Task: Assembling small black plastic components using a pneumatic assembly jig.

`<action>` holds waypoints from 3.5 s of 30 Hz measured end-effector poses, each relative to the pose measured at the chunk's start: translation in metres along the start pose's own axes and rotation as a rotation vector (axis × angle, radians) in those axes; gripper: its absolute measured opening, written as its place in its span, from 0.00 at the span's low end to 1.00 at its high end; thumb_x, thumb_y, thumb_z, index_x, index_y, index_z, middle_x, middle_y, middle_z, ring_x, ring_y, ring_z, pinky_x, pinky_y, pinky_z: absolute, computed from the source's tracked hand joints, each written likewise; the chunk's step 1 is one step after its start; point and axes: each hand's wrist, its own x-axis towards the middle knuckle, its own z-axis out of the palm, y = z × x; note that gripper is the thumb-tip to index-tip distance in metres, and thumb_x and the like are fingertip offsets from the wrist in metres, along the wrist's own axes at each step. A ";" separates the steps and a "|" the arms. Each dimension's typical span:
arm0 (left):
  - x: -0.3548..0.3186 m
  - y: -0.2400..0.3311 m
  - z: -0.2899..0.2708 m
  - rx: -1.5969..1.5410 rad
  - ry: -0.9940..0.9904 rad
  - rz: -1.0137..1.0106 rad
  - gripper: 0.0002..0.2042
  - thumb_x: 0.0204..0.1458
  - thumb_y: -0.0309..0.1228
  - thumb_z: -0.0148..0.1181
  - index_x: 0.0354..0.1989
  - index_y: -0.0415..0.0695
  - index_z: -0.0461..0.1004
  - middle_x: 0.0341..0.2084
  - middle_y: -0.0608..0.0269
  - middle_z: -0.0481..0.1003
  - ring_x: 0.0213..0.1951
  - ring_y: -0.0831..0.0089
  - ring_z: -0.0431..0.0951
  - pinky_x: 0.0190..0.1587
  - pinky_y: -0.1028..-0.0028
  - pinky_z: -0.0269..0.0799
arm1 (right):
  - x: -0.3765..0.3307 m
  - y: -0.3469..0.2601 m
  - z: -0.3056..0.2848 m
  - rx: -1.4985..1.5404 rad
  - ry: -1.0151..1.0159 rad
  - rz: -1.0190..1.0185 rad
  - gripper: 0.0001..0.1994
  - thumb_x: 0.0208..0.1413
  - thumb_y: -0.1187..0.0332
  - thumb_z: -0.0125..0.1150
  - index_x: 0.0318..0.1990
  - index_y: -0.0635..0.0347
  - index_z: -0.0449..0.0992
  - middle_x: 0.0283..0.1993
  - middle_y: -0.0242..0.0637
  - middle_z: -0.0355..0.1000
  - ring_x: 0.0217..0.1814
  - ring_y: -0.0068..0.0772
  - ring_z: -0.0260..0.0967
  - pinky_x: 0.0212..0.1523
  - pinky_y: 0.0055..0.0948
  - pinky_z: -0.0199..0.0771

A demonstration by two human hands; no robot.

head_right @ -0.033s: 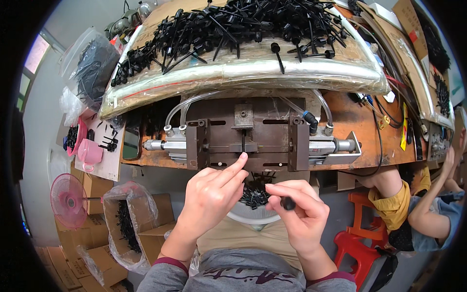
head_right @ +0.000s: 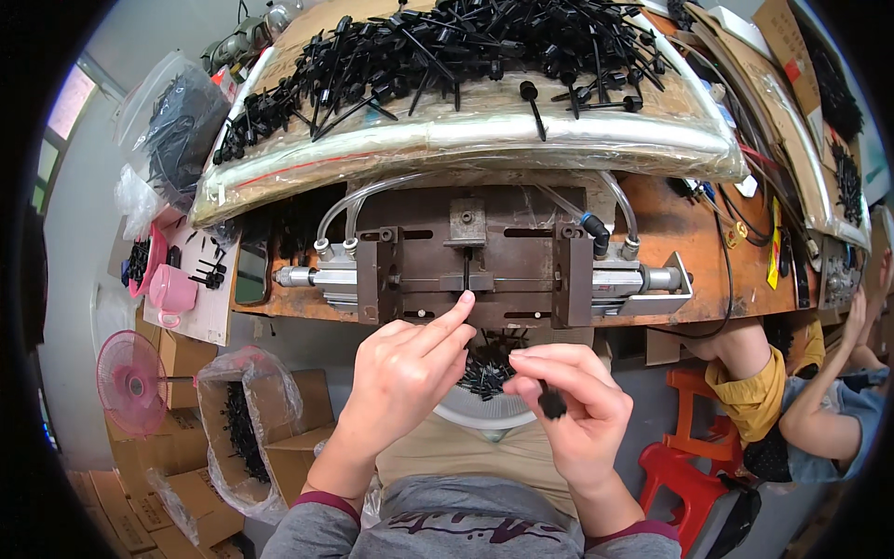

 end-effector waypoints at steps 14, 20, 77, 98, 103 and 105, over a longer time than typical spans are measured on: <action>0.005 -0.002 0.001 -0.001 0.018 -0.038 0.12 0.40 0.24 0.67 0.36 0.42 0.80 0.51 0.60 0.77 0.25 0.69 0.79 0.31 0.73 0.74 | 0.001 -0.007 0.006 0.250 -0.038 -0.072 0.22 0.44 0.80 0.69 0.50 0.74 0.73 0.62 0.58 0.62 0.62 0.53 0.68 0.63 0.43 0.66; 0.005 0.000 0.000 -0.018 0.014 -0.049 0.12 0.40 0.24 0.67 0.35 0.42 0.80 0.51 0.60 0.77 0.22 0.68 0.78 0.29 0.73 0.74 | 0.000 -0.002 0.004 0.051 -0.086 -0.168 0.19 0.39 0.80 0.74 0.41 0.69 0.75 0.59 0.57 0.66 0.56 0.46 0.73 0.55 0.38 0.74; -0.017 0.067 0.004 -0.587 0.031 0.078 0.15 0.47 0.18 0.69 0.45 0.38 0.78 0.41 0.53 0.78 0.36 0.73 0.78 0.32 0.79 0.72 | -0.111 0.185 -0.359 -1.390 0.848 0.241 0.36 0.52 0.65 0.63 0.68 0.58 0.56 0.74 0.49 0.48 0.76 0.48 0.45 0.69 0.46 0.52; -0.011 0.066 0.003 -0.532 0.001 0.220 0.15 0.46 0.16 0.68 0.45 0.36 0.78 0.40 0.50 0.80 0.40 0.62 0.81 0.39 0.72 0.77 | -0.049 0.037 -0.302 -0.334 1.108 -0.393 0.29 0.70 0.57 0.39 0.73 0.55 0.41 0.54 0.45 0.66 0.35 0.26 0.71 0.39 0.25 0.73; -0.014 0.063 0.005 -0.526 -0.012 0.242 0.16 0.47 0.17 0.68 0.46 0.37 0.77 0.41 0.50 0.80 0.42 0.60 0.81 0.41 0.70 0.78 | -0.034 -0.068 -0.300 -0.319 1.049 -0.694 0.30 0.71 0.52 0.32 0.74 0.53 0.36 0.54 0.52 0.68 0.25 0.24 0.66 0.28 0.21 0.71; -0.014 0.069 0.006 -0.541 0.016 0.223 0.14 0.47 0.16 0.68 0.44 0.36 0.78 0.40 0.49 0.80 0.41 0.61 0.81 0.40 0.71 0.78 | -0.029 -0.101 -0.289 -0.321 1.006 -0.805 0.30 0.71 0.52 0.32 0.74 0.53 0.35 0.54 0.53 0.68 0.24 0.24 0.65 0.26 0.21 0.70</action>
